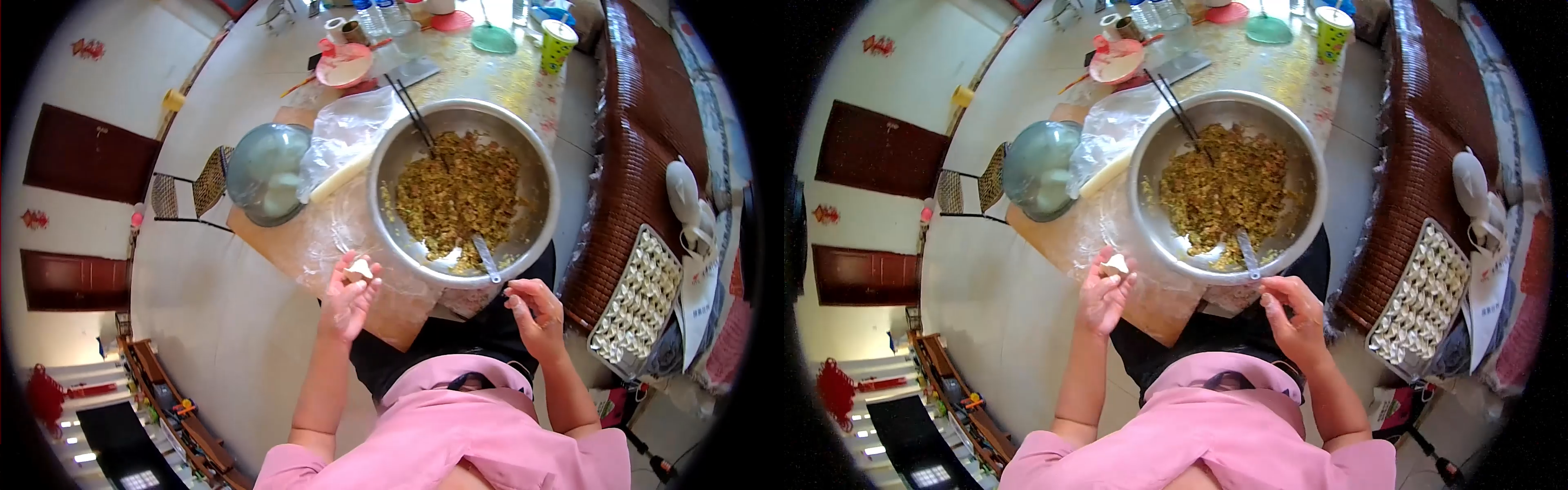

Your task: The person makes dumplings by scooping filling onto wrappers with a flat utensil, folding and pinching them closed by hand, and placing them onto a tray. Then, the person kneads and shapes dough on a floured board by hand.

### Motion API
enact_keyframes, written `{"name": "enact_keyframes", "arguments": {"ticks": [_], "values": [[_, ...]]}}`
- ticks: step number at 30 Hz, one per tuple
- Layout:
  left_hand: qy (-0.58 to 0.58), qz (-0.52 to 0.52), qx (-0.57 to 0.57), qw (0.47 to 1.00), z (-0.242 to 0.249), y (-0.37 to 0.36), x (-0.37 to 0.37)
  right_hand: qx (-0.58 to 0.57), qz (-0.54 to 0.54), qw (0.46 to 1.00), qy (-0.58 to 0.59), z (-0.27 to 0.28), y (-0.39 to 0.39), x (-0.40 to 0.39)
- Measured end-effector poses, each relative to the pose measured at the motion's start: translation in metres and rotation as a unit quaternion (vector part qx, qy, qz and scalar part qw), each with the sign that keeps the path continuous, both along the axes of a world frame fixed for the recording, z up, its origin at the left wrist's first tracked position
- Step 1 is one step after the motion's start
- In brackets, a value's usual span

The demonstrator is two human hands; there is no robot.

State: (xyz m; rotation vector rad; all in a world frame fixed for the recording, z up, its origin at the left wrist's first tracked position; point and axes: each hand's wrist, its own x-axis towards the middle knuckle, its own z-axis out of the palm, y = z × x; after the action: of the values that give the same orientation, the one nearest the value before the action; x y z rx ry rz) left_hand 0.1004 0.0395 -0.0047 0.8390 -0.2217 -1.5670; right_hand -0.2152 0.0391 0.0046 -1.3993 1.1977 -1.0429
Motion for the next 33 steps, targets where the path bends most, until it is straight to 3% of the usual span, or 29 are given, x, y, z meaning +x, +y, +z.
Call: {"name": "enact_keyframes", "arguments": {"ticks": [2,3,5,8,13,15,16,18,22,24,28,30,33], "values": [[-0.194,-0.013,0.087,0.977,-0.036,-0.003,0.035,0.006,0.008,1.0,-0.008,-0.002,-0.001,0.005],[-0.191,-0.006,0.088,0.978,-0.044,-0.008,0.039,0.007,0.014,1.0,0.0,-0.002,-0.002,0.007],[-0.328,-0.022,0.178,0.927,-0.057,-0.026,0.046,0.002,0.025,1.0,0.01,0.002,-0.004,0.014],[-0.355,-0.048,0.17,0.918,-0.102,-0.061,0.072,-0.01,0.04,0.999,0.016,0.009,-0.006,0.023],[-0.46,-0.044,0.088,0.882,-0.106,-0.134,0.088,-0.019,0.028,0.999,0.022,0.009,-0.008,0.033],[-0.614,-0.067,0.121,0.777,-0.094,-0.151,0.085,0.004,0.035,0.999,0.024,0.01,-0.008,0.034],[-0.613,-0.067,0.122,0.778,-0.097,-0.153,0.085,0.017,0.037,0.999,0.025,0.011,-0.008,0.034],[-0.827,-0.052,0.168,0.534,-0.099,-0.157,0.082,0.019,0.034,0.999,0.025,0.011,-0.008,0.033],[-0.805,-0.01,0.175,0.567,-0.097,-0.154,0.087,0.018,0.018,0.999,0.019,0.004,-0.011,0.031],[-0.824,-0.025,0.05,0.564,-0.104,-0.149,0.092,0.027,0.025,0.999,0.026,0.002,-0.013,0.032],[-0.821,-0.064,-0.031,0.567,-0.104,-0.152,0.097,0.007,0.038,0.998,0.054,0.009,-0.019,0.038],[-0.856,-0.15,-0.073,0.489,-0.096,-0.149,0.097,0.005,0.037,0.998,0.053,0.011,-0.021,0.041],[-0.857,-0.171,-0.06,0.483,-0.088,-0.143,0.094,0.008,0.031,0.999,0.041,0.011,-0.02,0.046]]}}
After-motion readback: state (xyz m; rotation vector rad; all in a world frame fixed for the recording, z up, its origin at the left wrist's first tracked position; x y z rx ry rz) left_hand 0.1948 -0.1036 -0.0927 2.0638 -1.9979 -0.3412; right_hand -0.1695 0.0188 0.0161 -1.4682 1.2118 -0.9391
